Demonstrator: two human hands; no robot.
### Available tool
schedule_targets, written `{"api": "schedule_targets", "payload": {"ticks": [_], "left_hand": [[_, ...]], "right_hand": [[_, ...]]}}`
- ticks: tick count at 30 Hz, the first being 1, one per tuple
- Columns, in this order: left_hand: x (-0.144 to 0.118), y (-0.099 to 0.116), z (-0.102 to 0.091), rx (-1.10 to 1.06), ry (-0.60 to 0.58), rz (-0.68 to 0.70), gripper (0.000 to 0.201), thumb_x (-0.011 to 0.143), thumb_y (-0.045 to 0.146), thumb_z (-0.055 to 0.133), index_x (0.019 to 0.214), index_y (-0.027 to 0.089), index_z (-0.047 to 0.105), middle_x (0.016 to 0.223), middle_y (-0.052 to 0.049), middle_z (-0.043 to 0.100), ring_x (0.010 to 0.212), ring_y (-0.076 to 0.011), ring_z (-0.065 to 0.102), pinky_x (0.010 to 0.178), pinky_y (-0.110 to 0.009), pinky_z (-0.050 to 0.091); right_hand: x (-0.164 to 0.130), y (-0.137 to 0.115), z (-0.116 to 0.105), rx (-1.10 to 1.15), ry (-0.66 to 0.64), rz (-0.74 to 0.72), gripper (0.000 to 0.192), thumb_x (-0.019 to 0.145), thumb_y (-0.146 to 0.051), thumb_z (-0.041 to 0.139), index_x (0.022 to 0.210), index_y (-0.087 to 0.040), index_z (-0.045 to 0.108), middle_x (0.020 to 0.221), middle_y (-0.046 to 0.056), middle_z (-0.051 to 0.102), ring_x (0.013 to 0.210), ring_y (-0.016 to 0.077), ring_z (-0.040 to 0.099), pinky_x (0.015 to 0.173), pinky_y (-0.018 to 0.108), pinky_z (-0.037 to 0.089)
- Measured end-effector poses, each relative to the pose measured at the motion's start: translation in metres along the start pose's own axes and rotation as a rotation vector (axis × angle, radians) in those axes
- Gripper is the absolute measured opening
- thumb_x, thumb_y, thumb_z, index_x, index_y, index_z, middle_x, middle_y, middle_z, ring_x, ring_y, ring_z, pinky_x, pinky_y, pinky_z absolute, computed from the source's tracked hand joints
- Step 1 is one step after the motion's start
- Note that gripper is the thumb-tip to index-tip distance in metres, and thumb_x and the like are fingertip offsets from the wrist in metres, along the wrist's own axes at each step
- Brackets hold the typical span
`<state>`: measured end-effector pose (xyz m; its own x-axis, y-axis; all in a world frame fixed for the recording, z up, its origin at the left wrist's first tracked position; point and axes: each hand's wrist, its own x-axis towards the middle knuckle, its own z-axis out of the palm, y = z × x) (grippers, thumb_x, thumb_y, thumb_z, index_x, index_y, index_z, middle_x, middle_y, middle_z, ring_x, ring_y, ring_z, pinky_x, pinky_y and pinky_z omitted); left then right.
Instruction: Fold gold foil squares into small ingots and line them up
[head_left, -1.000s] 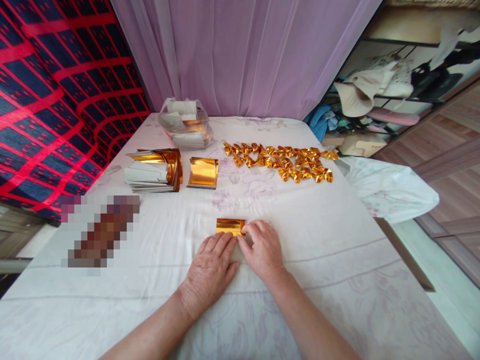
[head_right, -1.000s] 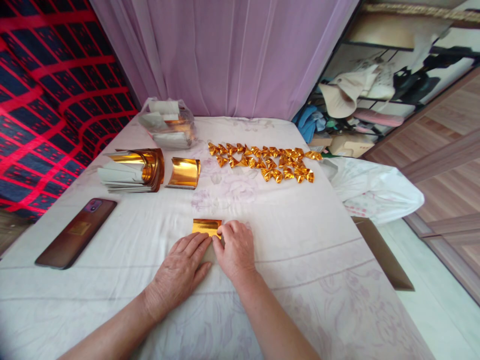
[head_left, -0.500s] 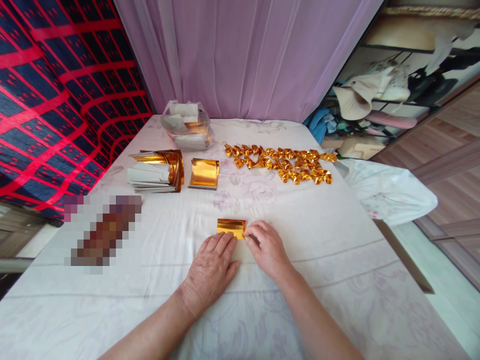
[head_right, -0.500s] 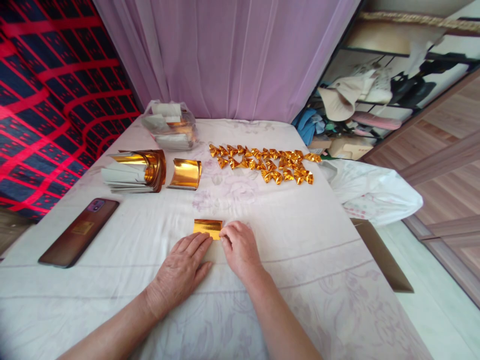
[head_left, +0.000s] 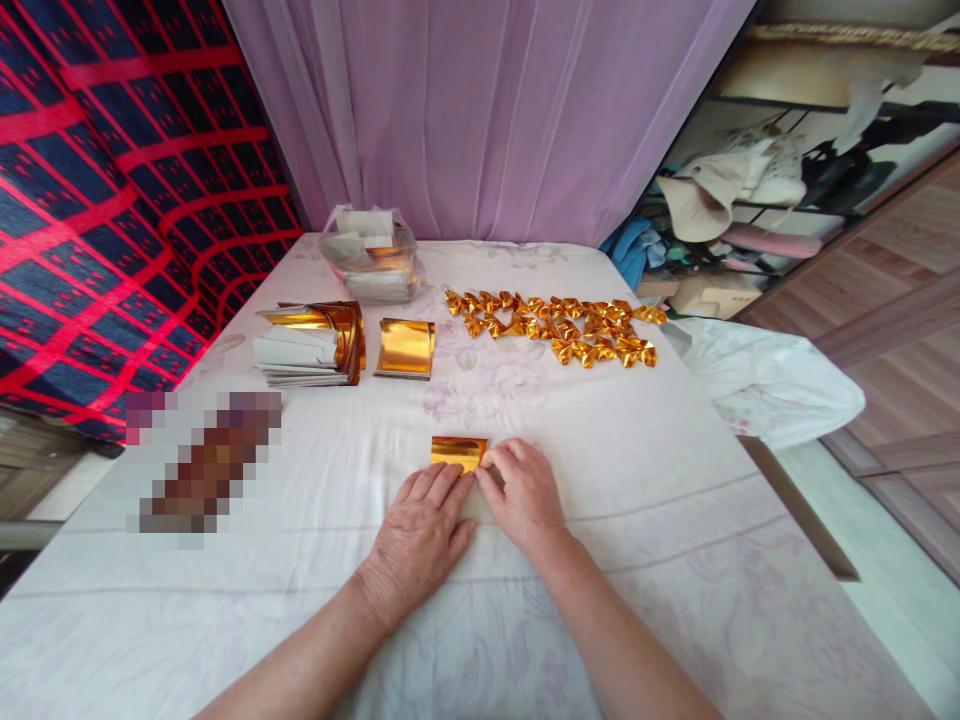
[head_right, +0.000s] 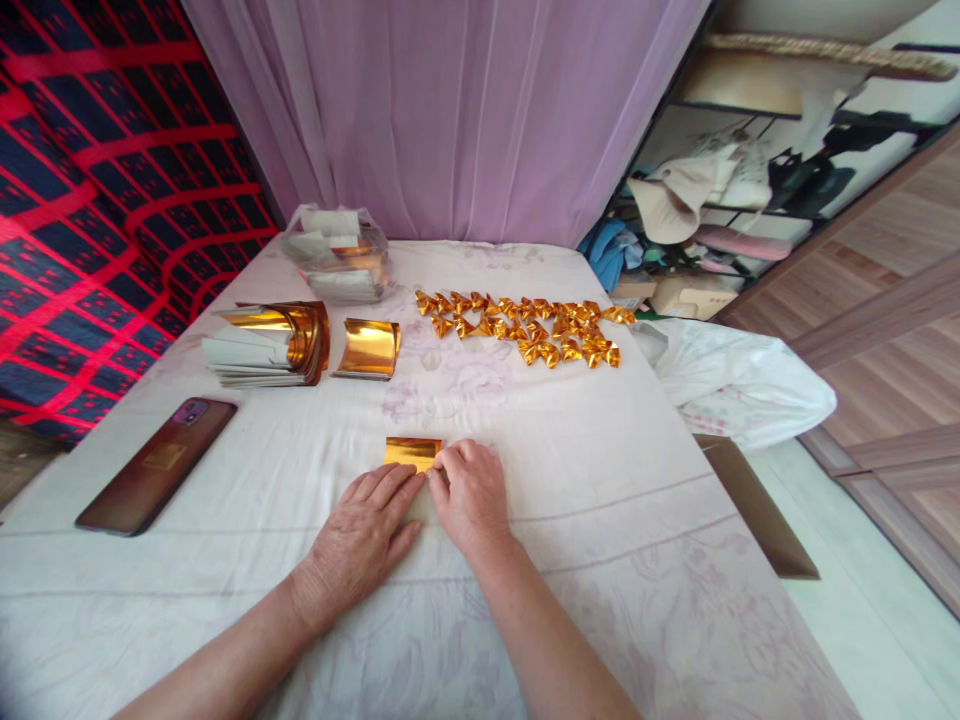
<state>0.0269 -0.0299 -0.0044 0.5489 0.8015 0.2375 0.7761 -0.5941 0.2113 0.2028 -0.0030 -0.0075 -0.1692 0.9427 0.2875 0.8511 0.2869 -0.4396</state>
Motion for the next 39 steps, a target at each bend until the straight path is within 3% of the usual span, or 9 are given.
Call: {"api": "schedule_targets", "payload": {"ticks": [6, 29, 39], "left_hand": [[-0.002, -0.004, -0.002, 0.036, 0.017, 0.038, 0.042, 0.092, 0.033, 0.048, 0.128, 0.012, 0.055, 0.128, -0.013, 0.061, 0.12, -0.0286, 0.053, 0.102, -0.045, 0.041], [-0.021, -0.029, -0.016, 0.112, 0.049, -0.028, 0.043, 0.095, 0.04, 0.044, 0.128, 0.017, 0.058, 0.13, -0.008, 0.062, 0.126, -0.0297, 0.049, 0.103, -0.047, 0.035], [-0.019, -0.028, -0.018, 0.155, 0.053, 0.0, 0.043, 0.093, 0.04, 0.047, 0.127, 0.016, 0.059, 0.136, -0.008, 0.058, 0.128, -0.0296, 0.047, 0.102, -0.045, 0.038]], "right_hand": [[0.0, 0.0, 0.0, -0.003, 0.0, -0.003, 0.004, 0.085, -0.02, 0.06, 0.081, -0.021, 0.06, 0.084, 0.003, 0.059, 0.084, 0.0191, 0.054, 0.079, 0.032, 0.036], [-0.001, 0.002, 0.002, -0.013, 0.032, -0.016, 0.005, 0.085, -0.021, 0.058, 0.08, -0.022, 0.06, 0.084, 0.003, 0.06, 0.083, 0.0194, 0.054, 0.078, 0.033, 0.036], [-0.004, 0.002, 0.001, -0.012, 0.087, -0.071, 0.009, 0.089, -0.022, 0.054, 0.083, -0.02, 0.062, 0.085, 0.004, 0.061, 0.083, 0.0191, 0.054, 0.079, 0.033, 0.037]]}}
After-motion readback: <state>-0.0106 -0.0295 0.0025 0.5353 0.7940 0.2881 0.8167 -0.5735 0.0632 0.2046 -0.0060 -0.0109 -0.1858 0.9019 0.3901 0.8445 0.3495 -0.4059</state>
